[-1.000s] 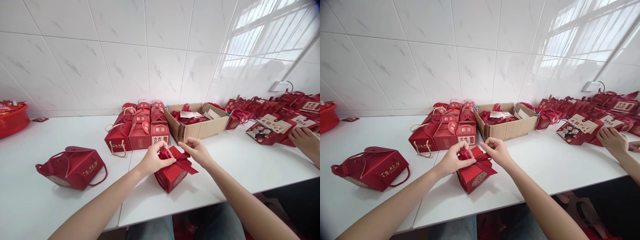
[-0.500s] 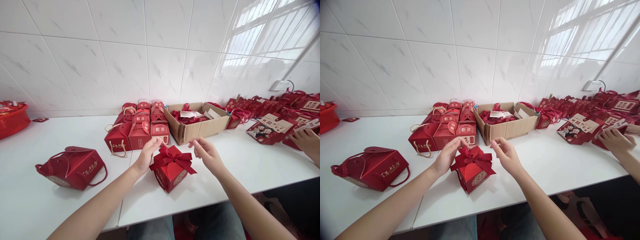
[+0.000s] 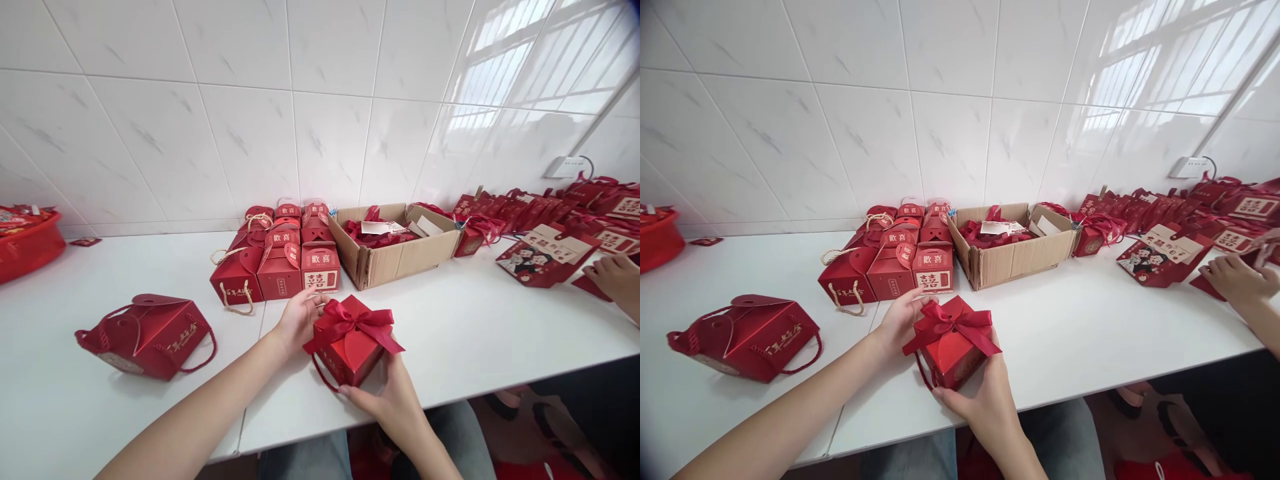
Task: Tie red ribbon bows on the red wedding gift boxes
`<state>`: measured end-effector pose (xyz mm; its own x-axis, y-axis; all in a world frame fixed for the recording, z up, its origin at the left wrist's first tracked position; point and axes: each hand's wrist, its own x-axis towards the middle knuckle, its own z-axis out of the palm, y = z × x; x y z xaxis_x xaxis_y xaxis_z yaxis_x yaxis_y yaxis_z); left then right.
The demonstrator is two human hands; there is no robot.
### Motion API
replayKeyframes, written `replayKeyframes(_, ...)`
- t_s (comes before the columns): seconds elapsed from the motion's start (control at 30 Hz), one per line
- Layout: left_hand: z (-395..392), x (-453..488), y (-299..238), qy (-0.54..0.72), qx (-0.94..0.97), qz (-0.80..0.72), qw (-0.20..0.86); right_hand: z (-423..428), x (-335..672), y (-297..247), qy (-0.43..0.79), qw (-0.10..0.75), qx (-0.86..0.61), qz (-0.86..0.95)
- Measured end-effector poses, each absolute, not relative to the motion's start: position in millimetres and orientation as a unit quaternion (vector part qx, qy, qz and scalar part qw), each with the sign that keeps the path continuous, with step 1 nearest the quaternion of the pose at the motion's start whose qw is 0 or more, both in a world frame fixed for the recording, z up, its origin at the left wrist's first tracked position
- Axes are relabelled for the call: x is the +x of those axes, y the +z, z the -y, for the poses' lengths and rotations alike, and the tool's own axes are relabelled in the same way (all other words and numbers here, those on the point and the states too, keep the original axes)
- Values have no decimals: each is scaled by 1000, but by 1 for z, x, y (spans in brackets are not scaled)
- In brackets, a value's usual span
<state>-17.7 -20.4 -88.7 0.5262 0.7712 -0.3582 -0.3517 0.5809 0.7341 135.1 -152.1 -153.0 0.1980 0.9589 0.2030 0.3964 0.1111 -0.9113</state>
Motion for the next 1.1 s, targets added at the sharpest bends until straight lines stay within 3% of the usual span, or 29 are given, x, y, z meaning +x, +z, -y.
replayKeyframes(0.2, 21, -16, -95, 301, 265, -308, 863, 146, 202, -143, 267, 469, -653, 531)
replayKeyframes(0.33, 17, -14, -99, 306, 261, -296, 866, 134, 279, -151, 0, 346, -885, 313)
replayKeyframes(0.4, 17, -13, -99, 308, 257, -296, 867, 131, 299, -158, -51, 271, -913, 300)
replayKeyframes(0.57, 19, -12, -97, 314, 253, -308, 862, 130, 300, -167, -23, 158, -918, 363)
replayKeyframes(0.8, 16, -9, -96, 310, 306, -329, 838, 132, 299, -163, -27, 126, -923, 362)
replayKeyframes(1.0, 54, -13, -67, 367, 474, -386, 701, 138, 303, -166, -24, 137, -914, 381)
replayKeyframes(1.1, 92, -55, -50, 436, 719, -403, 361, 139, 306, -169, -28, 134, -912, 387)
